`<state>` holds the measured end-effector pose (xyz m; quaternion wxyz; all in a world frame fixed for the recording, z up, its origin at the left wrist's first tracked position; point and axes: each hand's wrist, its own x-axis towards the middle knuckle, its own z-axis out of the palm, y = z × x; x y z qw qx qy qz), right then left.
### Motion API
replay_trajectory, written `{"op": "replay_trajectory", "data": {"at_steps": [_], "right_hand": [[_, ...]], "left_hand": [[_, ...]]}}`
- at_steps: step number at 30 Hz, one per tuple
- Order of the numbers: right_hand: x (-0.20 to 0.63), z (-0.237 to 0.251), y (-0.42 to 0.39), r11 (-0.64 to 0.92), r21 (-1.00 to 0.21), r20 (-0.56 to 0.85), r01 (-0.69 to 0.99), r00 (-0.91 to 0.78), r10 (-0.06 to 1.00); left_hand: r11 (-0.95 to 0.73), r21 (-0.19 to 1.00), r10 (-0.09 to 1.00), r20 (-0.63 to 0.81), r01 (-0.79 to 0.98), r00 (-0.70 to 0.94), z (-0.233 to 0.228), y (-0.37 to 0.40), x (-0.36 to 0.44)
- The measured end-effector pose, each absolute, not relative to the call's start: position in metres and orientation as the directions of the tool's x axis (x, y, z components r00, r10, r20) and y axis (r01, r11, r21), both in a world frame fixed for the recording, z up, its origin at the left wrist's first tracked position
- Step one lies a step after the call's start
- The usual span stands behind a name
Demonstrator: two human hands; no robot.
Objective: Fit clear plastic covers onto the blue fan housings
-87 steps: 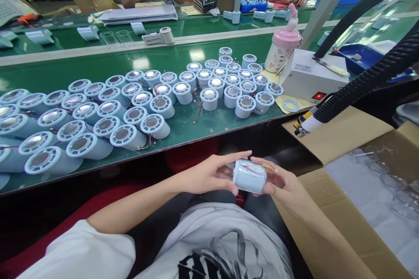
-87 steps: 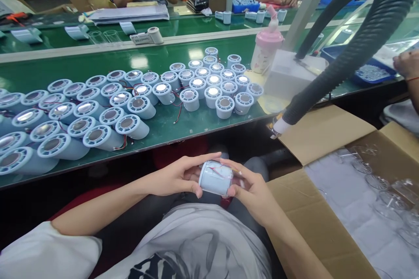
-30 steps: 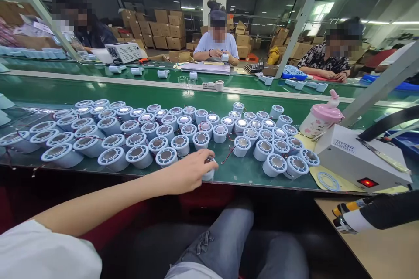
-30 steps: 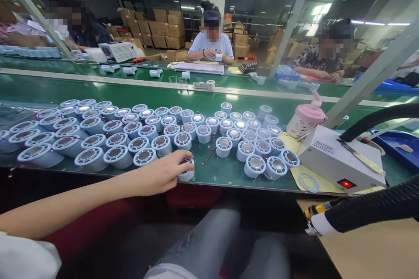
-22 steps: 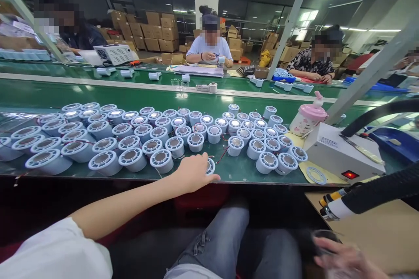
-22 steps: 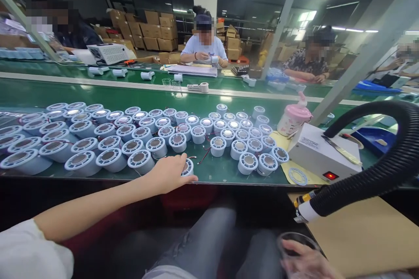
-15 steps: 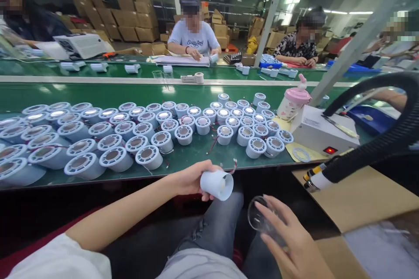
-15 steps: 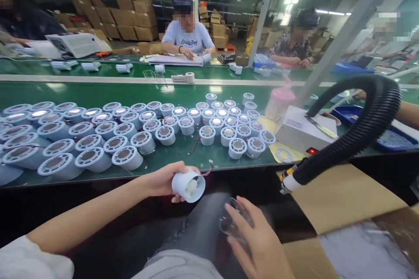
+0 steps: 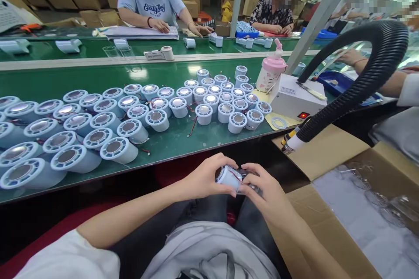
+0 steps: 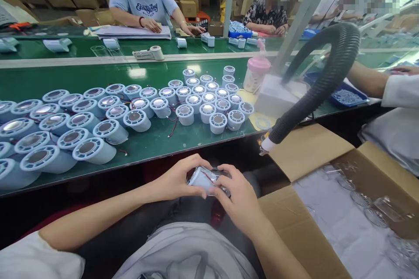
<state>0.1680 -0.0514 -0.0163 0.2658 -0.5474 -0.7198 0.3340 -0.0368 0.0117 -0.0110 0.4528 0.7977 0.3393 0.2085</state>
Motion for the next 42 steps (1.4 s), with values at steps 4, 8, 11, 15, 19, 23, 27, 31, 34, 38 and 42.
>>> {"op": "replay_trajectory", "data": {"at_steps": [4,8,11,15,19,23,27,31,34,38,42], "right_hand": [[0.167,-0.015,-0.048,-0.016,-0.931,-0.069,0.365,-0.133,0.989],[0.17,-0.018,-0.043,-0.155,-0.974,-0.163,0.164,-0.039,0.986],[0.174,-0.02,-0.041,-0.256,-0.967,-0.256,0.003,-0.038,0.966],[0.18,-0.021,-0.046,-0.162,-0.987,-0.158,-0.016,-0.137,0.978],[0.184,-0.022,-0.057,0.189,-0.928,0.112,0.321,-0.242,0.964],[0.188,-0.024,-0.065,0.226,-0.902,0.124,0.367,-0.281,0.952],[0.191,-0.024,-0.068,0.092,-0.952,0.008,0.293,-0.275,0.961],[0.192,-0.023,-0.069,-0.001,-0.982,-0.058,0.189,-0.296,0.953],[0.192,-0.02,-0.069,-0.064,-0.99,-0.099,0.122,-0.3,0.949],[0.191,-0.017,-0.067,-0.161,-0.986,-0.165,0.039,-0.313,0.935],[0.19,-0.017,-0.067,-0.25,-0.966,-0.213,-0.071,-0.332,0.919]], "left_hand": [[-0.406,0.863,0.732,0.111,0.3,0.672,-0.031,0.01,-0.037],[-0.386,0.897,0.687,0.124,0.214,0.716,-0.035,0.01,-0.038],[-0.235,0.964,0.646,0.058,0.126,0.762,-0.033,0.008,-0.037],[0.087,0.996,0.651,-0.077,0.026,0.756,-0.031,0.004,-0.036],[0.288,0.956,0.637,-0.145,-0.059,0.757,-0.03,0.001,-0.036],[0.237,0.971,0.594,-0.124,-0.026,0.795,-0.023,0.0,-0.038],[0.049,0.999,0.572,-0.02,-0.01,0.82,-0.013,0.0,-0.04],[-0.056,0.998,0.587,0.019,0.017,0.809,-0.008,-0.001,-0.042],[-0.103,0.994,0.588,0.032,0.036,0.808,-0.007,-0.001,-0.042],[-0.146,0.988,0.579,0.046,0.048,0.814,-0.006,-0.001,-0.042],[-0.165,0.985,0.577,0.059,0.045,0.814,-0.006,-0.001,-0.041]]}}
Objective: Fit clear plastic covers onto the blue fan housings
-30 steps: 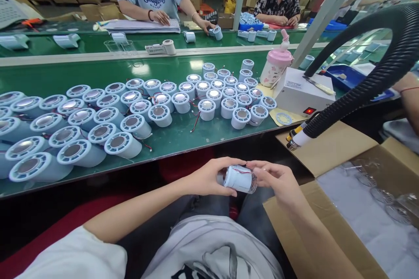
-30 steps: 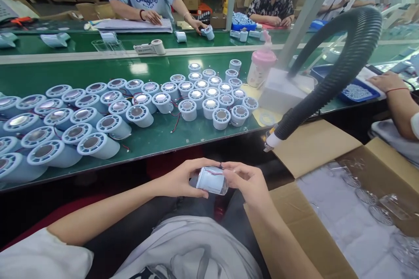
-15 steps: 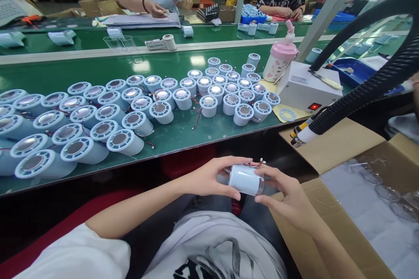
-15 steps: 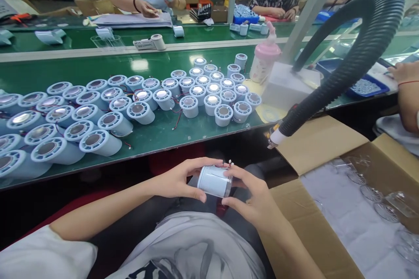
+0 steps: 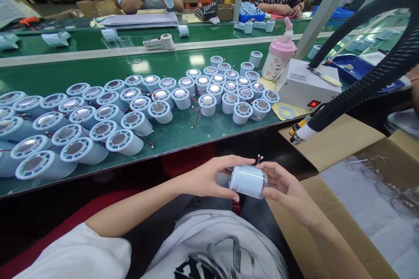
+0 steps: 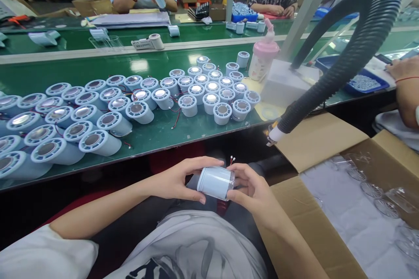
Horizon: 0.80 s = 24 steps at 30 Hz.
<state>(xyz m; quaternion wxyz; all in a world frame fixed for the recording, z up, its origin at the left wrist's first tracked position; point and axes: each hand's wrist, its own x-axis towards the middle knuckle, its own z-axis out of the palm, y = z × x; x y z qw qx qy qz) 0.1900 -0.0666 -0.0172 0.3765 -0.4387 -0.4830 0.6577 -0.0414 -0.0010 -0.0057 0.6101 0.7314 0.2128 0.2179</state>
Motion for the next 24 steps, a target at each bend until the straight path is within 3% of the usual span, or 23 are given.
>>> {"op": "replay_trajectory", "data": {"at_steps": [11,24], "right_hand": [[0.183,-0.023,-0.065,-0.458,-0.869,-0.388,-0.189,-0.316,0.866],[0.17,-0.019,-0.063,-0.693,-0.676,-0.579,-0.251,-0.4,0.711]], "left_hand": [[-0.16,0.987,0.54,0.073,0.017,0.839,-0.006,0.0,-0.042],[-0.176,0.983,0.532,0.144,-0.057,0.835,-0.011,0.0,-0.042]]}}
